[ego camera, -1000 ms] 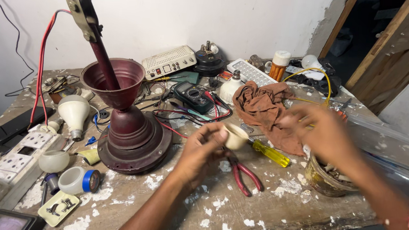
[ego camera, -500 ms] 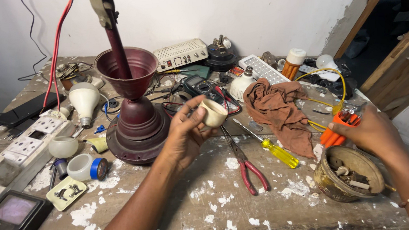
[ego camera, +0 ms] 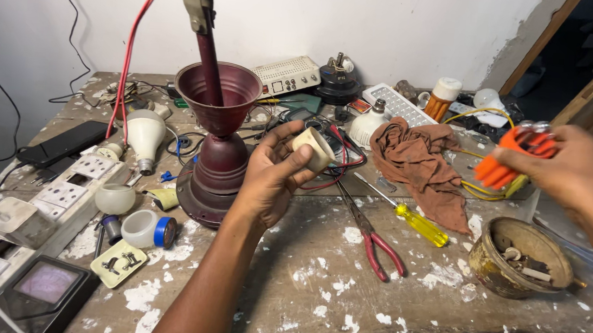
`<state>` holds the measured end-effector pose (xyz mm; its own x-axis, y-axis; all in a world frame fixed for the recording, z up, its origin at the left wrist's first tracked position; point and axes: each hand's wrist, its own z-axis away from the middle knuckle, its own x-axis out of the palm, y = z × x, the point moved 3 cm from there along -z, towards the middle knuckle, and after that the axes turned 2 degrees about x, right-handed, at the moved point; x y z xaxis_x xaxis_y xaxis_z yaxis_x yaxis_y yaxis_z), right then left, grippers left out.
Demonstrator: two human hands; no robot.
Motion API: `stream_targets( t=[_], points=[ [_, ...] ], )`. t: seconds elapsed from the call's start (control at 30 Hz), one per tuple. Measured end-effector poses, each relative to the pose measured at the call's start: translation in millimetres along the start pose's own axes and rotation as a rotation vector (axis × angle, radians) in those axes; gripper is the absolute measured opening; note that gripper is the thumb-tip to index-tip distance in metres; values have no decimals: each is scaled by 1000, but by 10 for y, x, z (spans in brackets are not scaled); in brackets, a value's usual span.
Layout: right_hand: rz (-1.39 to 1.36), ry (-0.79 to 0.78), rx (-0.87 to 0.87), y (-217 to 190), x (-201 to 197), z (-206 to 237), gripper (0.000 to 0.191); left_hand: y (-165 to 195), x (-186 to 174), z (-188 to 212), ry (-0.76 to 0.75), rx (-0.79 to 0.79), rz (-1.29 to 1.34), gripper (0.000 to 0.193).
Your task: The person strips the insulation from a red wire using pliers and connects it to a lamp holder on a workbench. They then pick up an LED bulb, pry open its base with a screwdriver and pliers, separate the LED panel from the housing, and wipe the bulb parts with a cloth.
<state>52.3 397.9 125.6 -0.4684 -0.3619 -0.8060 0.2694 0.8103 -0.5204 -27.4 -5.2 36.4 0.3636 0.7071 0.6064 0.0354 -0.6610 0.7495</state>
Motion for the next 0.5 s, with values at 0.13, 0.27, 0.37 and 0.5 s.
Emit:
stream_targets(
  t=[0.13, 0.27, 0.37, 0.5],
  points=[
    [-160, -99, -2, -663, 158, 485, 55, 19, 26, -8, -66, 195, -21, 63],
    [-468, -152, -163, -1225, 450, 858, 56, 61, 11, 11, -75, 236, 91, 63],
    [-639, -137, -348, -1478, 709, 1021, 50, 116, -2, 23, -43, 225, 149, 62],
    [-848, -220, -419, -1586, 1134, 1151, 49, 162, -17, 9, 27, 291, 150, 57]
  ],
)
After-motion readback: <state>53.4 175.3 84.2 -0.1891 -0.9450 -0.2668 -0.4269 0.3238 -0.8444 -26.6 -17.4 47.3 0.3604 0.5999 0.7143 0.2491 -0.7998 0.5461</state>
